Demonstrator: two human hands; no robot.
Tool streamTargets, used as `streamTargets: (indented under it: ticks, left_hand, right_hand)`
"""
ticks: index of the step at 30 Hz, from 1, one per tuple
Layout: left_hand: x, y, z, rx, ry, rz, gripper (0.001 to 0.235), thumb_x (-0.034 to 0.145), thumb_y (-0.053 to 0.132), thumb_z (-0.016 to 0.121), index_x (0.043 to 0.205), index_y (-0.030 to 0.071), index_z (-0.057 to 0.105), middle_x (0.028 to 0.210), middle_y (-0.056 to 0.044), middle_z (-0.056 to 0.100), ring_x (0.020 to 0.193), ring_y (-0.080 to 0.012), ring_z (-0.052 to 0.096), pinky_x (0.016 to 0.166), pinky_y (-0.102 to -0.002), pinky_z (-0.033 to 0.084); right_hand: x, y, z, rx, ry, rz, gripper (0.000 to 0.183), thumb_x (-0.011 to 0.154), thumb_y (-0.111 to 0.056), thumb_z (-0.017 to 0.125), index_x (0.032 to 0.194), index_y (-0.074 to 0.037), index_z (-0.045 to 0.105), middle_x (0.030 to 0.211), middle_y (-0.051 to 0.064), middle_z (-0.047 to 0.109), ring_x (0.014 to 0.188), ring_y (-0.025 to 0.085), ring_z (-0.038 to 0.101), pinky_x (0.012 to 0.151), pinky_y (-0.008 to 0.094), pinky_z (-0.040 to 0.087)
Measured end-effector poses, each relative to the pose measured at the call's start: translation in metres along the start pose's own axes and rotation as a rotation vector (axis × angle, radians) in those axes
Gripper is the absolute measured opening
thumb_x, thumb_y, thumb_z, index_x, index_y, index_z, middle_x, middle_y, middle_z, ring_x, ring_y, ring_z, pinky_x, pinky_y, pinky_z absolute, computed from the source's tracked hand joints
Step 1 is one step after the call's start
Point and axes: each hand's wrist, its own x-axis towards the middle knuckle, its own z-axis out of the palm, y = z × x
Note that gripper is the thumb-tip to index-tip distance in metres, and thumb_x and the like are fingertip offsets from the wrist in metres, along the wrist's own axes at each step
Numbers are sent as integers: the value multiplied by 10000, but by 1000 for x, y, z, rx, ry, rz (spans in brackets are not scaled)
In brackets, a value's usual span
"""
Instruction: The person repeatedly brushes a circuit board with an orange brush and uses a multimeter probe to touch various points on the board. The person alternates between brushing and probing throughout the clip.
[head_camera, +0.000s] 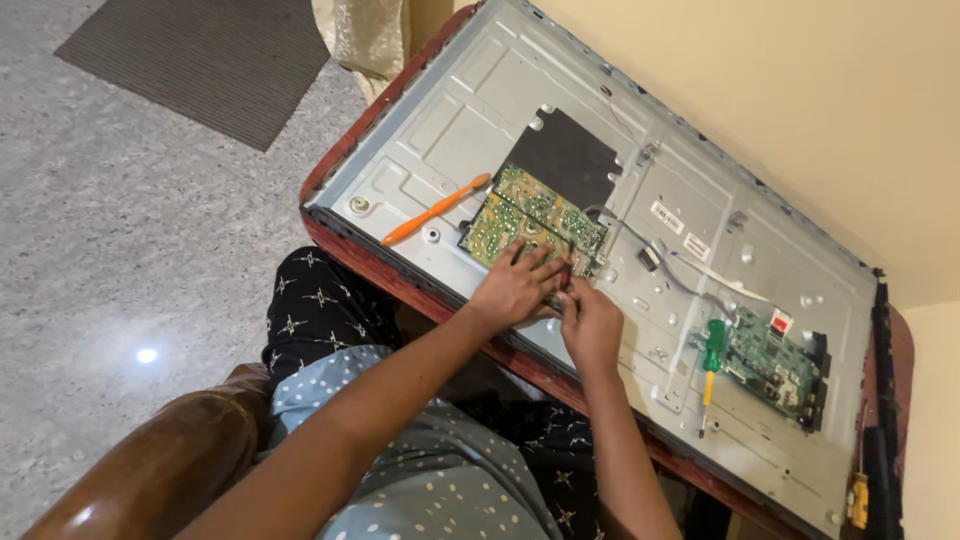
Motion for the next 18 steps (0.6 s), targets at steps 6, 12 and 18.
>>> streamTargets:
  ticks: [6, 12, 18]
  left_hand:
    - [1, -2, -2, -11, 21, -6, 758, 867, 602, 634, 1492, 187, 523, 1547, -11, 492, 1444, -264, 401, 1168, -570, 294]
    - [-1, -1, -6, -21, 25, -4, 758, 868, 613, 631, 1481, 179, 532, 1550, -14, 491, 1449, -266, 399, 1177, -557, 297]
    - [0, -3, -6, -18, 50, -3, 735, 861, 609, 640, 1454, 184, 550, 1555, -15, 491, 1438, -266, 408, 1164, -565, 305]
  right_hand:
    - [0, 3, 2, 6, -71, 242, 111, 932, -153, 720, 966, -59, 671, 785, 141, 725, 643, 329, 672, 608, 432, 503]
    - [-3, 1, 2, 14, 29, 98, 157, 896, -139, 732, 1017, -52, 681, 786, 142, 709, 628, 334, 659, 581, 420, 494]
    - [-7, 2, 1, 93, -10, 225, 109, 917, -146, 696, 1011, -89, 698, 767, 120, 719, 611, 307, 679, 592, 402, 506]
